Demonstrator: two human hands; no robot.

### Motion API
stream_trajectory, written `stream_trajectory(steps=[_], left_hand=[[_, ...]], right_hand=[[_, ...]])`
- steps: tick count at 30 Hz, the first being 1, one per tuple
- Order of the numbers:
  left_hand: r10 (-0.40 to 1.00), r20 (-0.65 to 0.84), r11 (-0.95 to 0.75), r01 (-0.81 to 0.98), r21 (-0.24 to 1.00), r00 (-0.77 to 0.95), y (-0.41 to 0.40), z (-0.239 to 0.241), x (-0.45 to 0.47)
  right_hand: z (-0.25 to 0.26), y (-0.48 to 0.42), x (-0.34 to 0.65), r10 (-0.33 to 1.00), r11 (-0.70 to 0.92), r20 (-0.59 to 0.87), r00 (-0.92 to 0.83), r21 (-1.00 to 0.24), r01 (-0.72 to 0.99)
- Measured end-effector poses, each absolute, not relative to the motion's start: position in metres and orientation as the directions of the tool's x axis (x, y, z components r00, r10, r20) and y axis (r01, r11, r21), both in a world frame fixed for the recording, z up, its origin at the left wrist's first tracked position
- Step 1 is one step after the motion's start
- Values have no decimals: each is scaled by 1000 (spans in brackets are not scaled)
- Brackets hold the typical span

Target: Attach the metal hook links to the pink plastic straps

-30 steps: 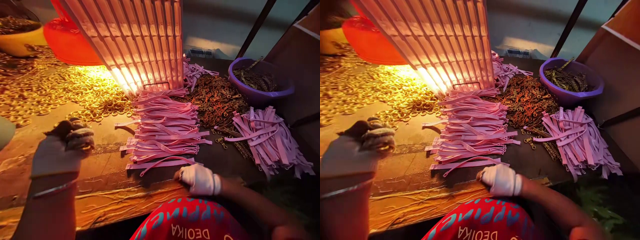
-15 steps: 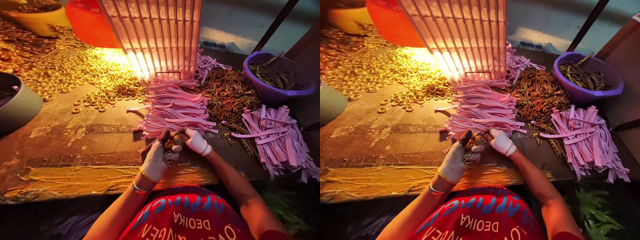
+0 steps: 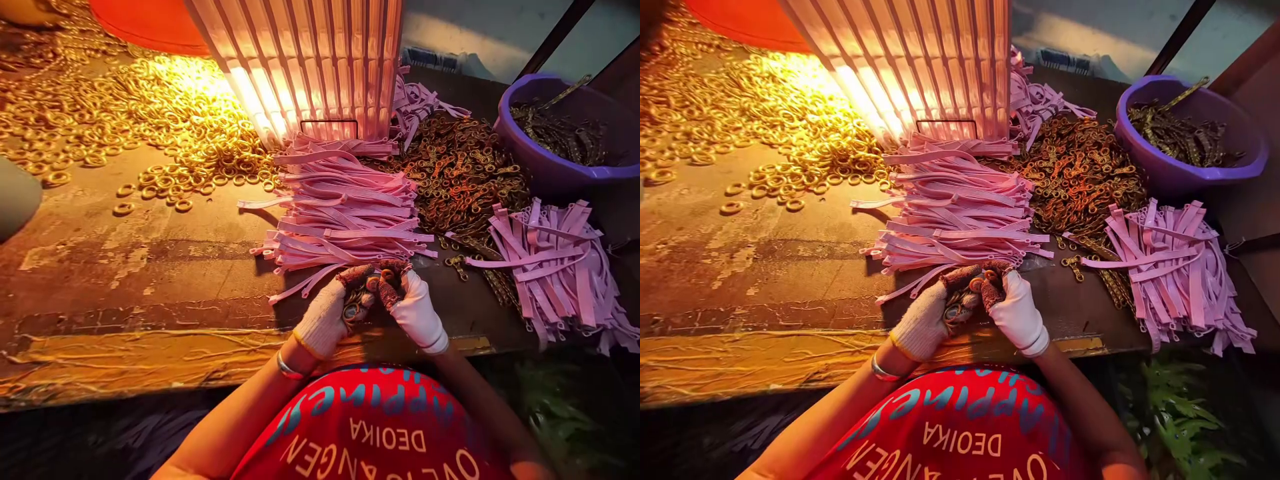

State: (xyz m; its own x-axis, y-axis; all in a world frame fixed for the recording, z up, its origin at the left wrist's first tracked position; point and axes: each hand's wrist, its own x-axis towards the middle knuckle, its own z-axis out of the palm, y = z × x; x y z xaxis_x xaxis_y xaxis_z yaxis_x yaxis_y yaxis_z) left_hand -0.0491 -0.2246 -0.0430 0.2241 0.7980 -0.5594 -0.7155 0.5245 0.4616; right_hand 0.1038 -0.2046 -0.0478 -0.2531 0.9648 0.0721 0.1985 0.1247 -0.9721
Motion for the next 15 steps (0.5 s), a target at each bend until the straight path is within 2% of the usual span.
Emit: stream_trajectory(steps=[2,5,8,11,15], left_hand=[[822,-547,523,-589,616,157,-227,-41,-52],[860,-478,509,-241,826,180,-229,-37,-57],[886,-408,425,-33,904,220,-229,-39,-60],[870,-428,450,-42,892,244,-229,-48,-58],[843,-485,533,-245,810,234,-230,-63,-50]], right_hand=[[-48,-202,111,957,177,91,-274,-935,307],[-49,-200,120,924,275,118,-364,-866,418],[-52,-203,122,887,358,133,-441,-801,480],[-52,-211,120,857,455,112,-502,-621,638],[-50,-221,116,881,462,48,-470,-298,835]])
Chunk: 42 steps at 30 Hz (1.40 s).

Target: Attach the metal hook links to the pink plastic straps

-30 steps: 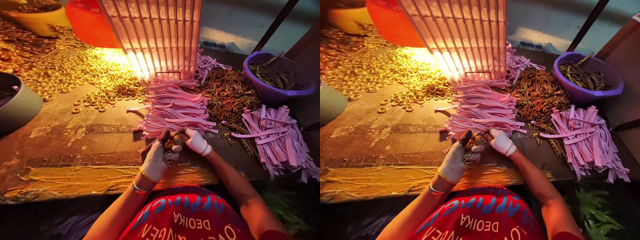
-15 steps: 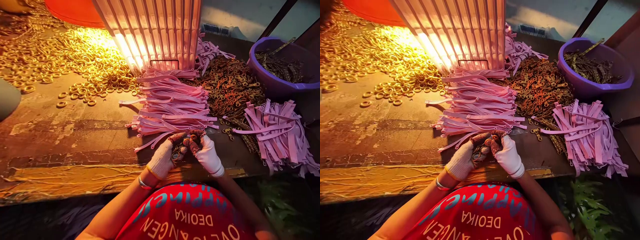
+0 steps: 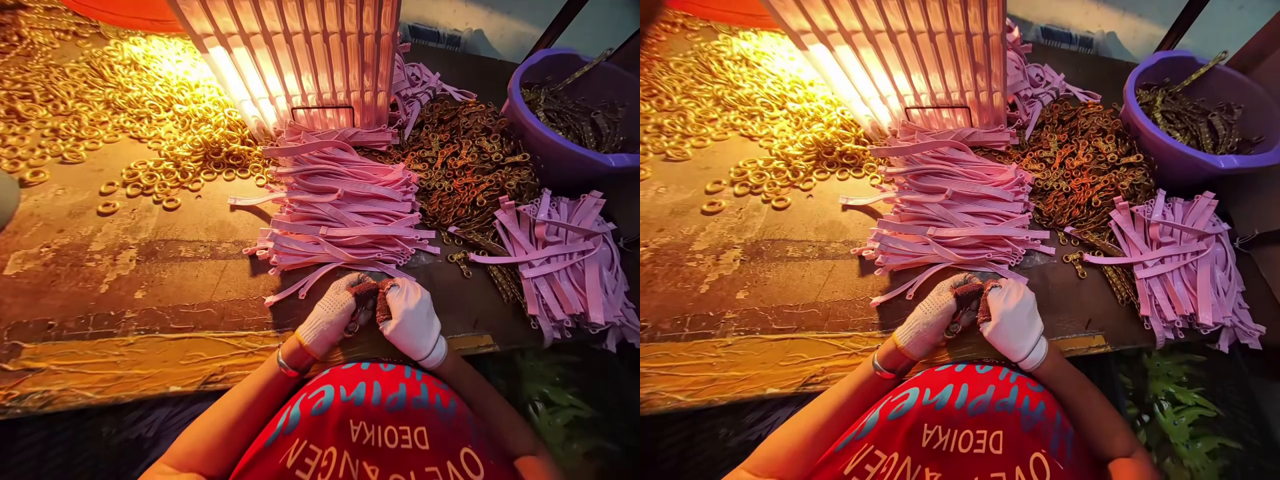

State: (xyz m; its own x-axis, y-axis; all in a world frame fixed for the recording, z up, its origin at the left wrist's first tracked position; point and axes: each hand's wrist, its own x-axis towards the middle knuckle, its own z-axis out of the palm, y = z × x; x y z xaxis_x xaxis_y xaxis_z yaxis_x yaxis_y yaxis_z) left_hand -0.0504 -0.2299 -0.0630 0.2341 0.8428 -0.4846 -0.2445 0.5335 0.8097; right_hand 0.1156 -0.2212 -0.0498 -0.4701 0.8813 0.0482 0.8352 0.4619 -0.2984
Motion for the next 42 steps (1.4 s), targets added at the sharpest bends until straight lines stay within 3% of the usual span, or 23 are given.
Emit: stream_trajectory(steps=[2,7,9,11,13,15,19,22,24,27,29,31,34,36,42], left_hand=[[847,-481,531,-314,787,227,-229,-66,-45],[826,-505,562,-309,767,250,-223,-58,-40],[866,-448,485,-151,862,223,-222,-51,-48],[961,-247,222,186,957,127,-220,-47,-61],[993,29,-88,540,837,116,-216,-49,-71],[971,150,-238,721,651,185,-210,-53,-75],[968,45,-245,896,369,247,-195,-59,-62],[974,-56,-199,947,250,220,-192,-54,-54],[981,-36,-170,941,294,189,-196,-49,-56],[990,42,-135,782,608,138,-211,-36,-61],[993,-20,-45,546,836,113,-224,-26,-62],[977,-188,150,302,942,100,-235,-18,-59],[901,-422,418,61,906,102,-244,-10,-52],[865,-484,489,-2,872,133,-246,-10,-48],[852,-502,491,104,865,151,-243,-17,-46]], right_hand=[[-53,-224,115,900,421,23,-435,-306,854],[-70,-225,128,932,200,-95,-349,-670,715],[-72,-226,136,952,143,-69,-299,-761,632],[-70,-226,142,963,123,-28,-268,-839,531],[-66,-227,146,959,115,-9,-283,-900,421],[-62,-228,147,949,109,-5,-316,-934,340],[-55,-231,145,939,98,-19,-342,-942,322],[-50,-235,145,934,117,-18,-356,-928,354],[-44,-236,146,927,151,3,-374,-918,367],[-34,-236,149,910,244,79,-408,-896,371],[-27,-234,151,891,337,153,-427,-854,397],[-23,-233,151,868,414,211,-449,-807,422],[-21,-231,149,851,438,216,-478,-793,423],[-23,-232,147,850,437,185,-493,-769,466],[-28,-236,146,862,485,86,-500,-429,762]])
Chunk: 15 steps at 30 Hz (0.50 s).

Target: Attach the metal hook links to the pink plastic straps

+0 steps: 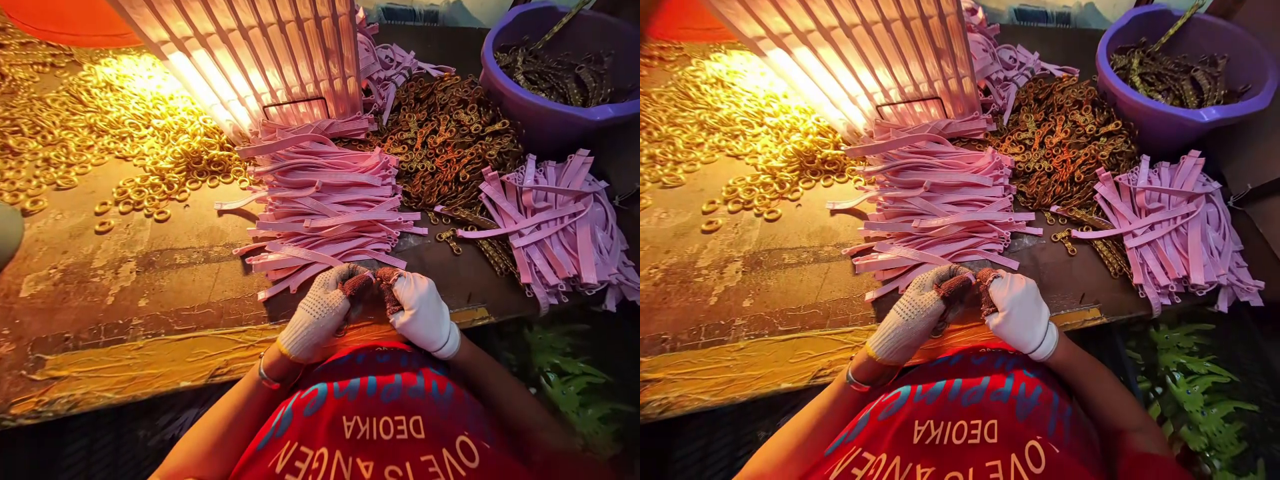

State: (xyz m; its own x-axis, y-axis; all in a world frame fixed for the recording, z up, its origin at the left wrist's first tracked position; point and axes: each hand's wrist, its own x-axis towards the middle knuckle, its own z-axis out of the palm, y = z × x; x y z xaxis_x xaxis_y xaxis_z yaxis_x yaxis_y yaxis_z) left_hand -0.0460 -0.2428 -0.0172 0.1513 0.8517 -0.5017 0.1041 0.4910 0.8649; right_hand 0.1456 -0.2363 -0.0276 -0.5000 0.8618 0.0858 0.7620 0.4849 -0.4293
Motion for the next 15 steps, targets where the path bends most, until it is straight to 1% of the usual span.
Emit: stream_trajectory(steps=[1,3,5,7,8,10,13,15], left_hand=[[875,-461,439,162,884,144,-241,-19,-46],[937,-327,280,290,915,126,-237,-23,-46],[966,-217,150,374,915,143,-233,-26,-47],[947,-239,151,360,921,216,-229,-30,-48],[928,-267,174,331,927,259,-228,-31,-48],[903,-283,182,308,934,323,-227,-35,-49],[921,-209,68,393,917,330,-227,-42,-49],[918,-204,49,413,910,341,-227,-46,-51]], right_hand=[[-29,-237,146,860,496,85,-503,-368,786],[-35,-239,145,856,515,92,-509,-249,820],[-42,-239,144,851,525,106,-515,-147,838],[-49,-239,143,849,525,126,-514,-87,847],[-52,-238,143,849,524,133,-512,-79,848],[-55,-235,143,849,525,134,-511,-112,843],[-53,-230,143,866,500,105,-489,-204,842],[-47,-226,144,876,479,82,-475,-268,836]])
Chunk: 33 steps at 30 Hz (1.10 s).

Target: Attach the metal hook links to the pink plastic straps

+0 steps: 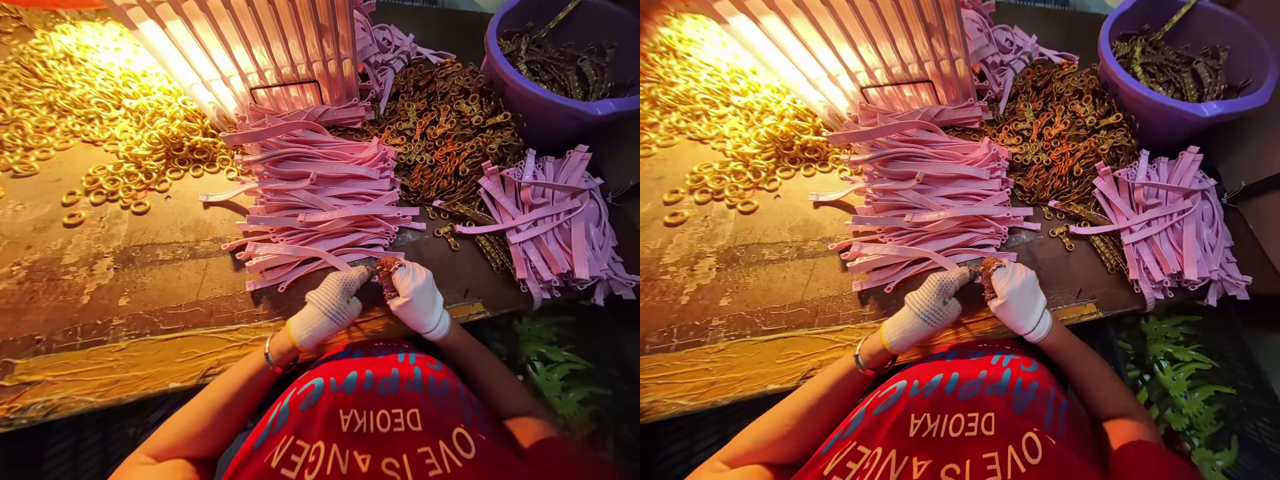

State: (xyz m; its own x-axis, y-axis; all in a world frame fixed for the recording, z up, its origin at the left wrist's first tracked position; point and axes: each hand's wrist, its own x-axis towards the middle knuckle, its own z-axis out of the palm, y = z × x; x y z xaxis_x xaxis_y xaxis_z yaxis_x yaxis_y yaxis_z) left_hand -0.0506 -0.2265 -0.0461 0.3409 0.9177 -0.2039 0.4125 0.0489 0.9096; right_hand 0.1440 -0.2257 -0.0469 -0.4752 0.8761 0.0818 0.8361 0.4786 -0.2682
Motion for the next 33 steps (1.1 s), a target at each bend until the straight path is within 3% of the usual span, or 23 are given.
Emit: stream_trajectory(steps=[4,9,14,19,23,26,29,33], left_hand=[[933,-224,105,381,918,282,-224,-53,-53],[936,-242,129,393,911,255,-225,-56,-52],[922,-251,149,330,932,296,-225,-60,-53],[935,-250,155,343,926,252,-219,-57,-49],[875,-235,30,437,899,424,-218,-41,-58],[826,-306,-110,668,736,473,-222,-32,-84],[865,-345,-162,854,495,364,-231,-33,-117],[913,-345,-132,958,255,218,-240,-38,-134]], right_hand=[[-30,-217,146,813,517,-80,-576,-355,779],[-23,-214,143,785,508,-324,-528,-153,848],[-35,-222,137,730,635,-277,-625,-64,770],[-41,-218,138,725,638,-309,-615,-33,769],[-38,-214,149,678,667,-351,-645,-73,741],[-39,-218,164,684,641,-396,-613,-75,764],[-47,-225,176,735,569,-414,-537,-53,820],[-61,-220,171,768,584,-317,-557,-13,812]])
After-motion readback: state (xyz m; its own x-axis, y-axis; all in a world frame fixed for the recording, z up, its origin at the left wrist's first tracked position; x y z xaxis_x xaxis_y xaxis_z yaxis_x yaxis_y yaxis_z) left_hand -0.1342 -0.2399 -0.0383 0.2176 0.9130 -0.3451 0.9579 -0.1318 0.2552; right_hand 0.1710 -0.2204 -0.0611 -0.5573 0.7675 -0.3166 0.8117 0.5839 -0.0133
